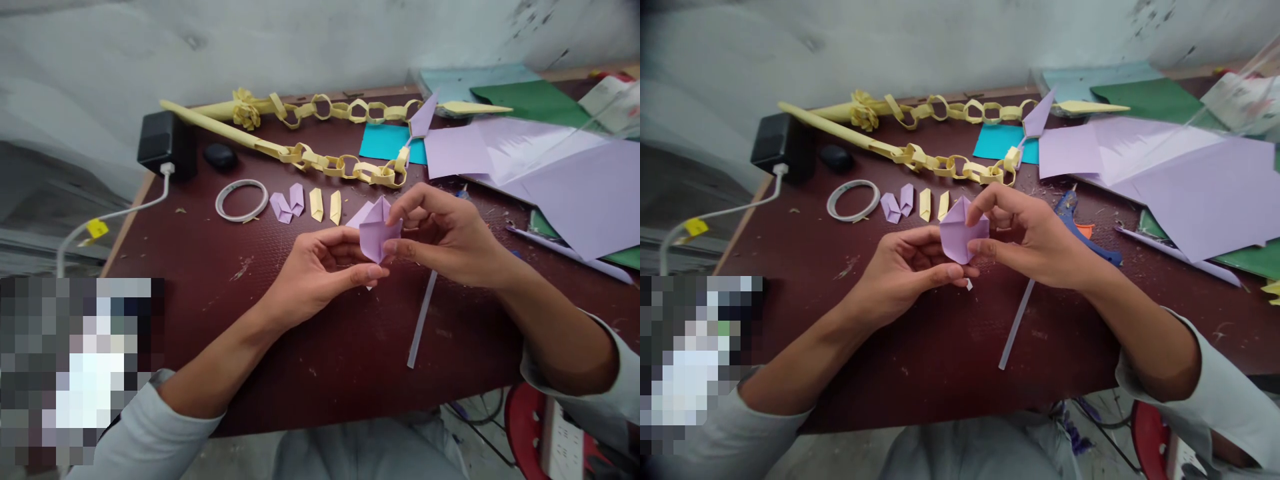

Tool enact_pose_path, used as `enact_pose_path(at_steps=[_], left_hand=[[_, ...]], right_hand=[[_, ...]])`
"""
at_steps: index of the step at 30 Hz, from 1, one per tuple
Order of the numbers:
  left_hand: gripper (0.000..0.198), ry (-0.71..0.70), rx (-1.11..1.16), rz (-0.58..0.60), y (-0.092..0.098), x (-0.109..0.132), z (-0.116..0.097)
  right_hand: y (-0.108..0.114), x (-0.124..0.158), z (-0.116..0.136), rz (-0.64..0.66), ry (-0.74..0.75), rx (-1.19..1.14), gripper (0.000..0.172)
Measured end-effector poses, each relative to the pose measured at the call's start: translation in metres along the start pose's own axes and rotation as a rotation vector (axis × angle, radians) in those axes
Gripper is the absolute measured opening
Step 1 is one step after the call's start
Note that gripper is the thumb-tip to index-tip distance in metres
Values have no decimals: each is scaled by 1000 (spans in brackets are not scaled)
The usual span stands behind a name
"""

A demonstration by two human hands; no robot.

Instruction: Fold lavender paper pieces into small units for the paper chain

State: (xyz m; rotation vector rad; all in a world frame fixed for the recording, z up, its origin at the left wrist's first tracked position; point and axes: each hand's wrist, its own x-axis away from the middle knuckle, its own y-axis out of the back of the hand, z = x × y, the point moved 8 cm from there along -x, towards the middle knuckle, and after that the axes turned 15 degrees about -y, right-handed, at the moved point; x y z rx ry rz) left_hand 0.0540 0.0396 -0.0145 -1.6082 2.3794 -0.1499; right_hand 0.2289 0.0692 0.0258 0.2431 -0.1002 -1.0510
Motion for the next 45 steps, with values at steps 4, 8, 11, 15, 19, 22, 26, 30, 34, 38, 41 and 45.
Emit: enact_pose_path(at_steps=[4, 8, 11, 15, 19, 22, 26, 30, 34, 38, 41, 45], left_hand=[[47, 33, -8, -9, 2, 2, 4], [46, 64, 2, -33, 4, 4, 9], [47, 90, 15, -31, 3, 6, 12], [50, 134, -7, -14, 1, 7, 14], [52, 155, -33, 3, -2, 7, 14], [50, 152, -38, -8, -4, 6, 13], [50, 147, -25, -39, -5, 6, 13], [50, 125, -3, -65, -5, 6, 12], [51, 108, -24, -61, -4, 6, 10], [46, 99, 3, -22, -6, 6, 8], [48, 123, -2, -23, -7, 6, 9], [53, 147, -17, -55, -6, 6, 13]], right_hand=[[-2, 0, 0, 31, -13, 8, 36], [-9, -1, 3, 78, -29, -24, 31], [-14, -1, 4, 115, -33, -38, 30], [-16, 0, 5, 133, -10, -36, 34], [-15, 0, 4, 131, -20, -29, 34], [-16, 0, 3, 150, -19, -48, 32], [-16, 0, 2, 154, -4, -78, 33], [-18, -1, 3, 146, 12, -98, 34], [-16, 0, 0, 112, 4, -107, 35], [-14, 1, -2, 59, 20, -83, 35], [-16, 1, -2, 70, 21, -77, 35], [-17, 1, 0, 65, 33, -67, 37]])
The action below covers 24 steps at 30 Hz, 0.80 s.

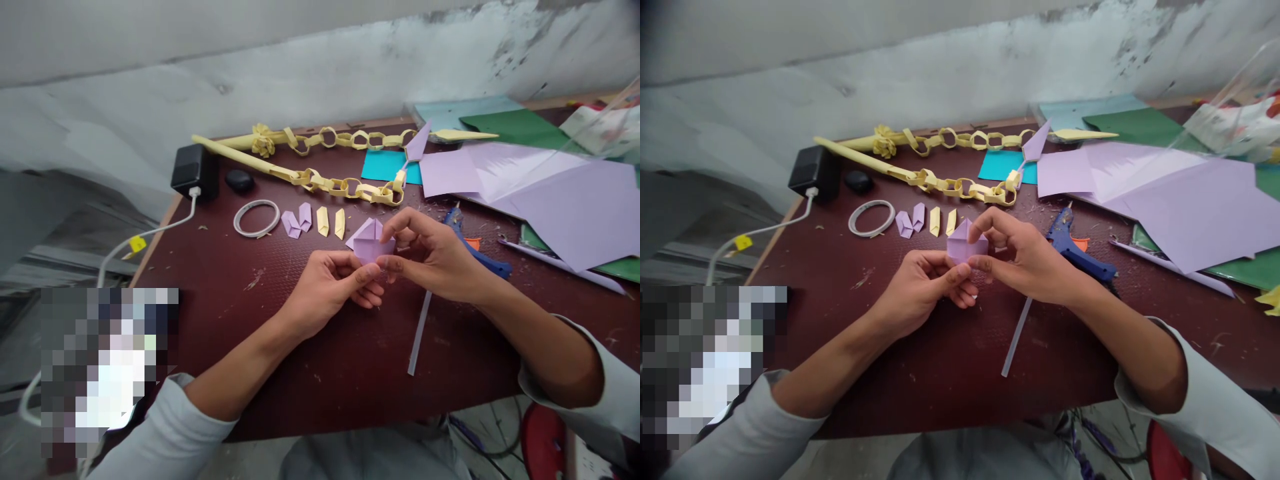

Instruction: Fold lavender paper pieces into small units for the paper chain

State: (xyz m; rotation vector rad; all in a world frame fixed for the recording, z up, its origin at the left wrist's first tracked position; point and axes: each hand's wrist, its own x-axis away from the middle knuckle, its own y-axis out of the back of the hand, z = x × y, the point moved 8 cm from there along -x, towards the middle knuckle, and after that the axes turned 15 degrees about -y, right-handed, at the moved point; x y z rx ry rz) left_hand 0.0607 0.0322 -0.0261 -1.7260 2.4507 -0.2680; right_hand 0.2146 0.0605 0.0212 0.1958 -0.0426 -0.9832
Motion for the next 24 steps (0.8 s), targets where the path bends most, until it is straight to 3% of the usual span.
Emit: enact_pose_path(at_steps=[12, 24], left_hand=[[40, -49, 22, -18, 6, 1, -5], [44, -30, 69, -98, 4, 1, 0]], right_hand=[[8, 0, -4, 3, 4, -12, 41], [4, 1, 7, -33, 65, 89, 27]])
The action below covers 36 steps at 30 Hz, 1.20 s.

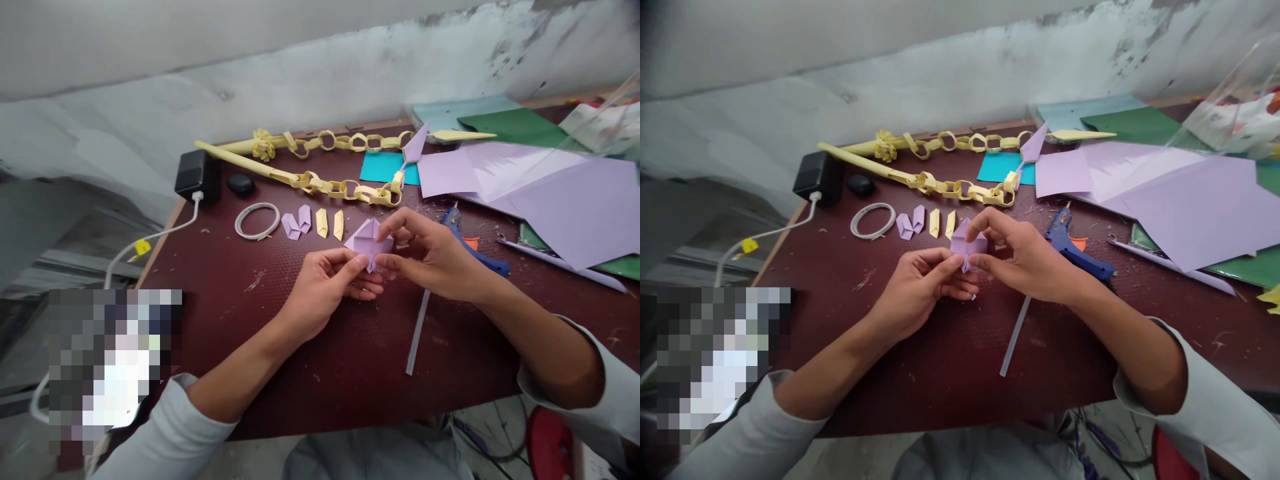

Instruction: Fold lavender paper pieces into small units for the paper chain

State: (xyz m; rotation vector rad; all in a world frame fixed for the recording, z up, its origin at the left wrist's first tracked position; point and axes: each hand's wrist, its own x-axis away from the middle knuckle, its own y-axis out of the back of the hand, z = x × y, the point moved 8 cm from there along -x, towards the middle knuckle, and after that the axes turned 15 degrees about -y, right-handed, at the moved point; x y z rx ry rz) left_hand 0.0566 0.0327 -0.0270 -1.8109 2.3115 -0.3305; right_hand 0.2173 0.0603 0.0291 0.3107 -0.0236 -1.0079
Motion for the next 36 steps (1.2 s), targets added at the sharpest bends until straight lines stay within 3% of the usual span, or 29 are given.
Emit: enact_pose_path(at_steps=[13, 20, 26, 36], left_hand=[[45, -3, -38, -5, -1, 1, 1], [40, -18, -39, 6, -1, 2, -2], [44, 34, -50, 20, -4, 2, 5], [43, -4, -46, -6, -2, 0, 5]], right_hand=[[0, -1, -6, 9, -46, 88, 25], [-2, 0, -5, 49, -154, 73, 22], [-5, -1, -7, 97, -154, 21, 26], [-5, -2, -13, 97, -169, 16, 33]])
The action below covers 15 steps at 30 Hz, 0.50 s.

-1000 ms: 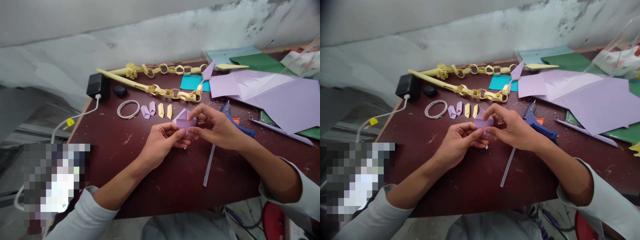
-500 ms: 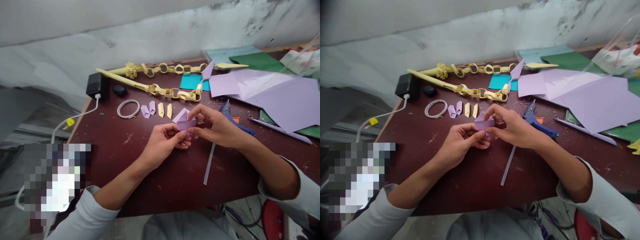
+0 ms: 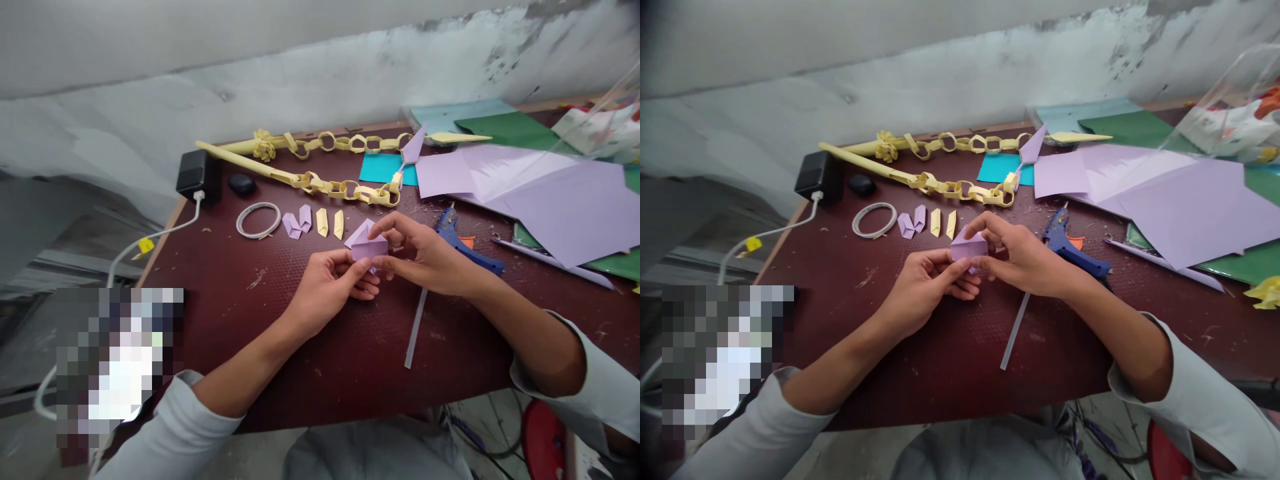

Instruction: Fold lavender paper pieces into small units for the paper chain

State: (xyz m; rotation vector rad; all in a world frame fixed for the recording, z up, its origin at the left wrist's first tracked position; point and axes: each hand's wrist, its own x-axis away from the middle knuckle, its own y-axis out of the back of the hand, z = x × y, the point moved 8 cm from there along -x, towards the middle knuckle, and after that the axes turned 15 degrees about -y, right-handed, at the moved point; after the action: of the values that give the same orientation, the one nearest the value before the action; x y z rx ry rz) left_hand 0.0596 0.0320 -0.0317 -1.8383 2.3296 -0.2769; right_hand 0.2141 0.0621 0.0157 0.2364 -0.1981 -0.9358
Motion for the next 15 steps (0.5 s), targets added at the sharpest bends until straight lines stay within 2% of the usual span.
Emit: enact_pose_path(at_steps=[4, 10, 15], left_hand=[[42, 8, -25, 21, -1, 0, -1], [45, 52, -77, 124, -7, 2, -2], [45, 55, -50, 104, -7, 2, -1]], right_hand=[[0, -1, -3, -10, -30, -12, 38], [0, -1, -7, -28, -29, -1, 43], [-1, -1, -6, 11, -31, -100, 48]])
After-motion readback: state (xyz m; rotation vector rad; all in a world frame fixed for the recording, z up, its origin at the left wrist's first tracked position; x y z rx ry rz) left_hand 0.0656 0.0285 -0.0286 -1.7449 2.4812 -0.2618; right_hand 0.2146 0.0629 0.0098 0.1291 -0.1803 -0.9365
